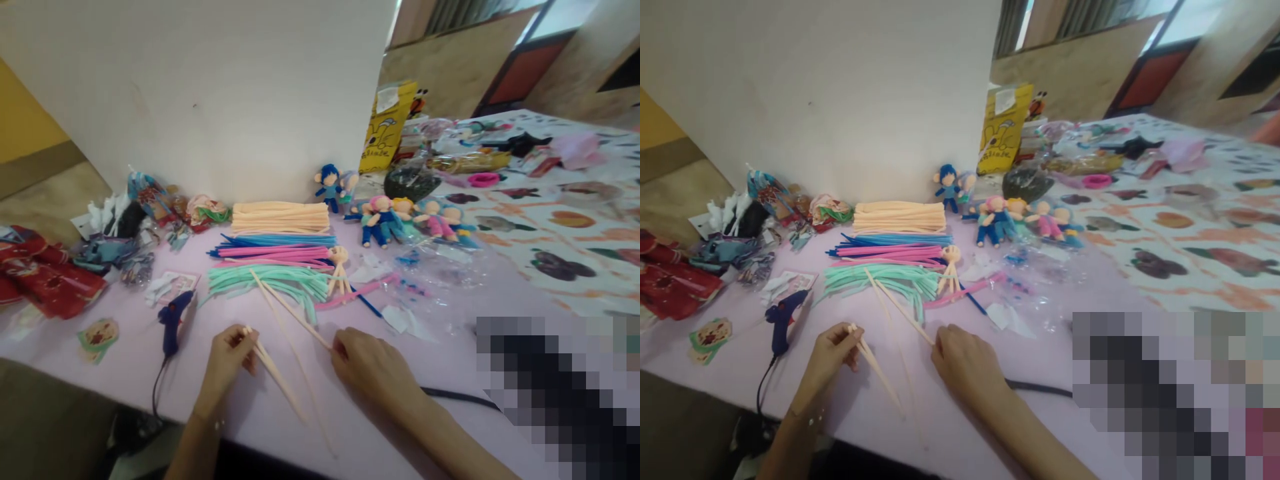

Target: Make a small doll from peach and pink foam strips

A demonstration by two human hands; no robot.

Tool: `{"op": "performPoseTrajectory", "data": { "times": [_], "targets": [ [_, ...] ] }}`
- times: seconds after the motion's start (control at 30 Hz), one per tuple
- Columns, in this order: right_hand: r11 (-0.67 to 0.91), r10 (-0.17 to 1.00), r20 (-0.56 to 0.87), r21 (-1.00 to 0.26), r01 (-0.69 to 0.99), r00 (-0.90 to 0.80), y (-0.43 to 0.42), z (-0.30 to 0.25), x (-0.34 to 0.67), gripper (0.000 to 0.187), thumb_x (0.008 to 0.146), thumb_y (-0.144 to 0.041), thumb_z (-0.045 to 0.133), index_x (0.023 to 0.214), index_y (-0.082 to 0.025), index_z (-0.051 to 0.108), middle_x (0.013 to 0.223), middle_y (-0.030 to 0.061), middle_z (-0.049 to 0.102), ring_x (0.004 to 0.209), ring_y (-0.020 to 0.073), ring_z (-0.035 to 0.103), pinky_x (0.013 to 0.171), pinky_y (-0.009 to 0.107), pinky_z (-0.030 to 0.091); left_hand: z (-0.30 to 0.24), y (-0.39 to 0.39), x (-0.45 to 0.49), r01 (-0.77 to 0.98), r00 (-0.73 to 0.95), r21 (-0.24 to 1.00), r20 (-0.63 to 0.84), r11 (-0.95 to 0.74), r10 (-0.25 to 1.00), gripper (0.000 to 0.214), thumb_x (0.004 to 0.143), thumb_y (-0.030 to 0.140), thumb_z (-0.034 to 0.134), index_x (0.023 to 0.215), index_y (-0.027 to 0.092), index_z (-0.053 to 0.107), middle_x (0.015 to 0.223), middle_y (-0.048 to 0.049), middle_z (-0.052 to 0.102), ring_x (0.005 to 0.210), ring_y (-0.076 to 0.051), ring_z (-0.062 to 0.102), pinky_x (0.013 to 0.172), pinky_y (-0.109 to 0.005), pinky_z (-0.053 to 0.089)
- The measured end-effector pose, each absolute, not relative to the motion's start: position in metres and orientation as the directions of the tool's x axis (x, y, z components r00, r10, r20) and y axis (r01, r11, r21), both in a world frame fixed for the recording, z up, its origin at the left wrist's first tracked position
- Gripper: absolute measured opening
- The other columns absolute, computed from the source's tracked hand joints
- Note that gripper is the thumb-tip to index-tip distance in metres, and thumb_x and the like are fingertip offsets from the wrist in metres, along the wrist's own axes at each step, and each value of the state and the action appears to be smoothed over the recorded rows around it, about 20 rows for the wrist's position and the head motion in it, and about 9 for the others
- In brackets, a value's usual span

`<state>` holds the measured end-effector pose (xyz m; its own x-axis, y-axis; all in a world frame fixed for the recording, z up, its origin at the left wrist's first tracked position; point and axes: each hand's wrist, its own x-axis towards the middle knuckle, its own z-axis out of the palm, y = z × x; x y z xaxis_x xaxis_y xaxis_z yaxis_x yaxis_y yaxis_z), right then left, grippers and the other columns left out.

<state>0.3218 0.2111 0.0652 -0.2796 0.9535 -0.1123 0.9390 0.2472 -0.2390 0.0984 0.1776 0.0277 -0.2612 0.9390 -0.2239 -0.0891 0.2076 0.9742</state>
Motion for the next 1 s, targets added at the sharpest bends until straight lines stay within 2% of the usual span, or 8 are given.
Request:
{"op": "performPoseTrajectory", "data": {
  "times": [0.2, 0.33, 0.5, 0.57, 0.63, 0.8, 0.9, 1.0],
  "targets": [
    [0.186, 0.942, -0.192, -0.380, 0.906, -0.274, 0.202, 0.074, 0.331, 0.020, 0.080, -0.015, 0.048, 0.070, -0.019, 0.064, 0.065, 0.0029, 0.068, 0.058, 0.0169, 0.061, 0.052, 0.024, 0.032, 0.029, 0.182, 0.094, 0.013, -0.323, 0.973, -0.214, 0.230, 0.922, 0.032, 0.063, 0.039, 0.075, 0.078, 0.012, 0.068, 0.047, 0.0047, 0.051, 0.036, -0.009, 0.047, 0.030, -0.018, 0.036],
    [0.130, 0.938, -0.188, -0.588, 0.798, -0.291, 0.194, 0.076, 0.339, 0.020, 0.079, -0.021, 0.047, 0.064, -0.019, 0.060, 0.059, 0.0024, 0.065, 0.055, 0.0164, 0.057, 0.051, 0.025, 0.035, 0.033, 0.181, 0.089, 0.086, -0.418, 0.972, -0.163, 0.217, 0.894, 0.040, 0.066, 0.036, 0.073, 0.098, 0.012, 0.068, 0.064, -0.0015, 0.061, 0.042, -0.010, 0.051, 0.031, -0.018, 0.036],
    [0.024, 0.918, -0.219, -0.803, 0.596, -0.332, 0.182, 0.081, 0.339, 0.019, 0.076, -0.027, 0.048, 0.061, -0.020, 0.057, 0.054, 0.0004, 0.061, 0.053, 0.0150, 0.053, 0.051, 0.024, 0.037, 0.045, 0.176, 0.101, 0.238, -0.471, 0.969, 0.053, 0.069, 0.880, 0.020, 0.072, 0.033, 0.069, 0.083, 0.018, 0.074, 0.085, -0.0075, 0.068, 0.049, -0.008, 0.049, 0.035, -0.018, 0.035],
    [-0.020, 0.902, -0.251, -0.838, 0.546, -0.352, 0.178, 0.084, 0.336, 0.019, 0.076, -0.027, 0.048, 0.061, -0.019, 0.056, 0.053, 0.0000, 0.061, 0.054, 0.0142, 0.053, 0.052, 0.023, 0.037, 0.050, 0.175, 0.116, 0.121, -0.339, 0.986, -0.066, 0.113, 0.938, 0.021, 0.072, 0.035, 0.069, 0.073, 0.015, 0.074, 0.069, -0.0071, 0.069, 0.044, -0.009, 0.048, 0.036, -0.019, 0.035],
    [-0.053, 0.883, -0.281, -0.856, 0.515, -0.376, 0.173, 0.085, 0.332, 0.018, 0.076, -0.026, 0.050, 0.060, -0.019, 0.055, 0.052, -0.0004, 0.060, 0.053, 0.0131, 0.051, 0.051, 0.023, 0.036, 0.054, 0.175, 0.132, -0.085, -0.236, 0.984, -0.172, 0.156, 0.956, 0.027, 0.068, 0.039, 0.072, 0.076, 0.013, 0.075, 0.073, -0.0100, 0.072, 0.051, -0.013, 0.057, 0.040, -0.021, 0.041],
    [-0.208, 0.823, -0.368, -0.904, 0.374, -0.433, 0.162, 0.083, 0.333, 0.010, 0.073, -0.026, 0.056, 0.069, -0.017, 0.059, 0.050, -0.0028, 0.057, 0.049, 0.0108, 0.048, 0.051, 0.022, 0.033, 0.064, 0.179, 0.155, -0.553, -0.185, 0.814, -0.328, 0.178, 0.926, 0.041, 0.053, 0.043, 0.083, 0.079, 0.013, 0.073, 0.064, -0.0071, 0.072, 0.061, -0.018, 0.068, 0.057, -0.027, 0.054],
    [-0.332, 0.789, -0.361, -0.931, 0.151, -0.497, 0.155, 0.078, 0.343, 0.017, 0.069, -0.030, 0.066, 0.081, -0.017, 0.063, 0.053, -0.0035, 0.059, 0.050, 0.0095, 0.048, 0.051, 0.021, 0.032, 0.067, 0.179, 0.157, -0.661, -0.174, 0.728, -0.383, 0.181, 0.907, 0.040, 0.049, 0.038, 0.087, 0.076, 0.014, 0.072, 0.059, -0.0030, 0.070, 0.054, -0.015, 0.067, 0.056, -0.025, 0.054],
    [-0.404, 0.777, -0.285, -0.909, -0.099, -0.561, 0.148, 0.069, 0.357, 0.026, 0.068, -0.039, 0.071, 0.073, -0.014, 0.068, 0.062, 0.0001, 0.061, 0.046, 0.0058, 0.043, 0.045, 0.020, 0.029, 0.067, 0.175, 0.159, -0.689, -0.183, 0.704, -0.400, 0.173, 0.898, 0.037, 0.048, 0.033, 0.088, 0.075, 0.014, 0.072, 0.058, -0.0014, 0.069, 0.051, -0.013, 0.065, 0.054, -0.023, 0.054]
  ]
}}
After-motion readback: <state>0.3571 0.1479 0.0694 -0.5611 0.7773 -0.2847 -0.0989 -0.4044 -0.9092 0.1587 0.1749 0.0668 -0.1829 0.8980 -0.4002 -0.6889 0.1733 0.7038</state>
